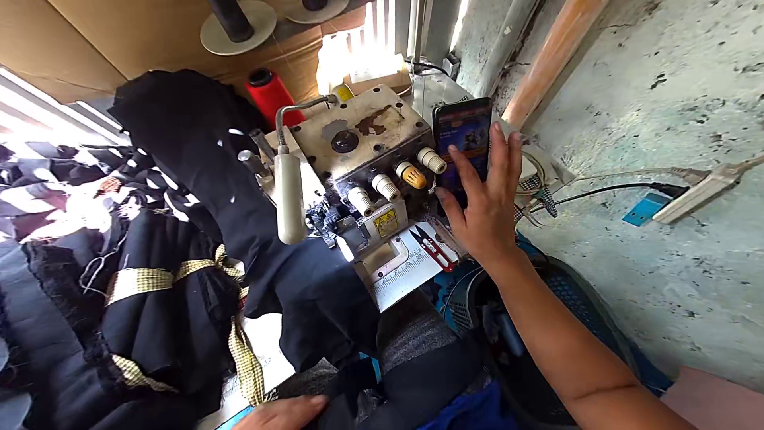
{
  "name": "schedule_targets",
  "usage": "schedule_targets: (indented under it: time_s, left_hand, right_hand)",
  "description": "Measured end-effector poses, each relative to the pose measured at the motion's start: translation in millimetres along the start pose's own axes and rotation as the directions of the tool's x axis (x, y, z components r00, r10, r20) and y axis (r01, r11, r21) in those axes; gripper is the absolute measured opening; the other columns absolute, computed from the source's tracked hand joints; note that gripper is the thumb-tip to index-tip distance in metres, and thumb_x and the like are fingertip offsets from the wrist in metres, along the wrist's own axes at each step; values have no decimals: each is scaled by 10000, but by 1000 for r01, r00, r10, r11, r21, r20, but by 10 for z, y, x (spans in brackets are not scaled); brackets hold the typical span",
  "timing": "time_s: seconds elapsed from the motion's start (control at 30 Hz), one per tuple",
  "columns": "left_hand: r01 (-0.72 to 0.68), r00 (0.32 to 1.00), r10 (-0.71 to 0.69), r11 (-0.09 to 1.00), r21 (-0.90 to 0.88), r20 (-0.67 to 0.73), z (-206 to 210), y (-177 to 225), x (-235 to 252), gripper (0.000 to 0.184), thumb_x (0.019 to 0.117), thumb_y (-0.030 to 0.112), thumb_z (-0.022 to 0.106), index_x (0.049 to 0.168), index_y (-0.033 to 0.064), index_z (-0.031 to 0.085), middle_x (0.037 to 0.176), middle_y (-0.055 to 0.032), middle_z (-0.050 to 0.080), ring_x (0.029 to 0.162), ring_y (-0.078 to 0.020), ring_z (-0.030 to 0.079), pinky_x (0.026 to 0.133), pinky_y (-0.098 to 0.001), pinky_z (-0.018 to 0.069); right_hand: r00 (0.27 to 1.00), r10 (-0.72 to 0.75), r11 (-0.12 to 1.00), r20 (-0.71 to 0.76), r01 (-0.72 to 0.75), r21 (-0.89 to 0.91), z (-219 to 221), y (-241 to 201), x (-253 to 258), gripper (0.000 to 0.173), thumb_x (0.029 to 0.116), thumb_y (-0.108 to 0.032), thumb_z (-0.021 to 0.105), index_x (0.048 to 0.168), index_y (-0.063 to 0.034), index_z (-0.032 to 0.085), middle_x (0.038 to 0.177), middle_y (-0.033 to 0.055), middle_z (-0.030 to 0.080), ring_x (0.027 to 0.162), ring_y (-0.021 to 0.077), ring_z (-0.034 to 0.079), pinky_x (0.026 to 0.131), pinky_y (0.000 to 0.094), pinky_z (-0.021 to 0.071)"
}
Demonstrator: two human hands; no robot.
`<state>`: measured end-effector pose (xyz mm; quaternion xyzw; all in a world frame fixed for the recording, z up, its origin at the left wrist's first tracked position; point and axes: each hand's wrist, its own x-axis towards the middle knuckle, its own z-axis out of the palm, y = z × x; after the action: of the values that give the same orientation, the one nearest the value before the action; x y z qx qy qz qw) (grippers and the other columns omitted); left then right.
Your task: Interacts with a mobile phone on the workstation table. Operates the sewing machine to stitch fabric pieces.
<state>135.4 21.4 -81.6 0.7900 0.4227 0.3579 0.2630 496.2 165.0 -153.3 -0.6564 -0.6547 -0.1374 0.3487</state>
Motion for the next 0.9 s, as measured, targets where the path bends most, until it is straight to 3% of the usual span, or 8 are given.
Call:
schedule_targets:
  time_s: [0.13,0.23,0.33,0.43,0.57,0.63,0.77,0.9]
  left_hand:
    - [166,986,-169,969,-186,-4,526,-239,-42,144,953,126,699,1094,130,724,1028,63,775,940,-11,728,865,-223,616]
    - [202,974,-224,939,-279,-46,806,-354,12,129,973,159,663,1076,127,735,992,52,772,872,-43,735,787,-226,630]
    - [169,974,-208,932,-319,-92,991,-418,166,130,975,184,672,1040,143,776,1032,22,746,945,-80,712,821,-229,615]
    - [117,977,-170,932,-344,-129,1020,-434,309,128,941,154,699,1019,156,801,1004,22,721,933,-70,684,805,-197,591]
    - [99,948,-175,956,-276,-265,954,-398,371,88,891,151,762,976,128,769,948,36,750,847,-74,718,769,-224,620]
    - [115,922,-177,974,-196,-343,973,-371,371,92,871,138,788,934,102,731,894,33,735,785,-66,702,719,-219,611]
    - [134,876,-165,986,-101,-454,1165,-282,350,67,881,74,700,919,60,647,861,14,670,756,-36,659,664,-184,581]
    - [120,922,-164,982,-145,-352,1201,-175,273,173,958,206,684,947,34,699,1006,-61,725,962,-125,713,820,-282,622]
  right_hand:
    - [999,1,999,-49,2,51,-17,71,-9,532,1027,-422,574,1511,-207,536,1682,222,222,1549,486,138,1225,661,179]
    - [981,63,938,-182,4,348,-56,0,-307,392,1041,-242,565,1395,-84,618,1549,159,461,1459,309,404,1174,508,381]
    - [991,-10,561,135,-106,821,-101,-379,-755,356,1062,-327,546,1199,-33,691,1174,66,702,1086,136,672,918,346,589]
    - [832,-386,370,398,-256,893,-185,-700,-906,662,950,-525,675,1344,7,645,1325,112,681,1261,172,627,1093,358,515]
    - [908,-288,399,305,-175,900,-224,-899,-971,191,984,-113,684,1108,12,758,1012,87,777,960,93,732,906,246,589]
    - [936,-239,477,259,-119,871,-207,-962,-989,156,998,-85,645,1011,19,761,980,91,777,955,105,737,911,253,590]
    - [934,-251,531,253,-85,843,-205,-1126,-1079,222,982,-35,585,1112,62,736,1099,137,766,1071,158,731,994,291,573]
    - [931,-211,528,299,-149,836,-222,-1152,-1148,282,997,-140,631,1162,71,718,1130,144,759,1082,139,724,987,269,569]
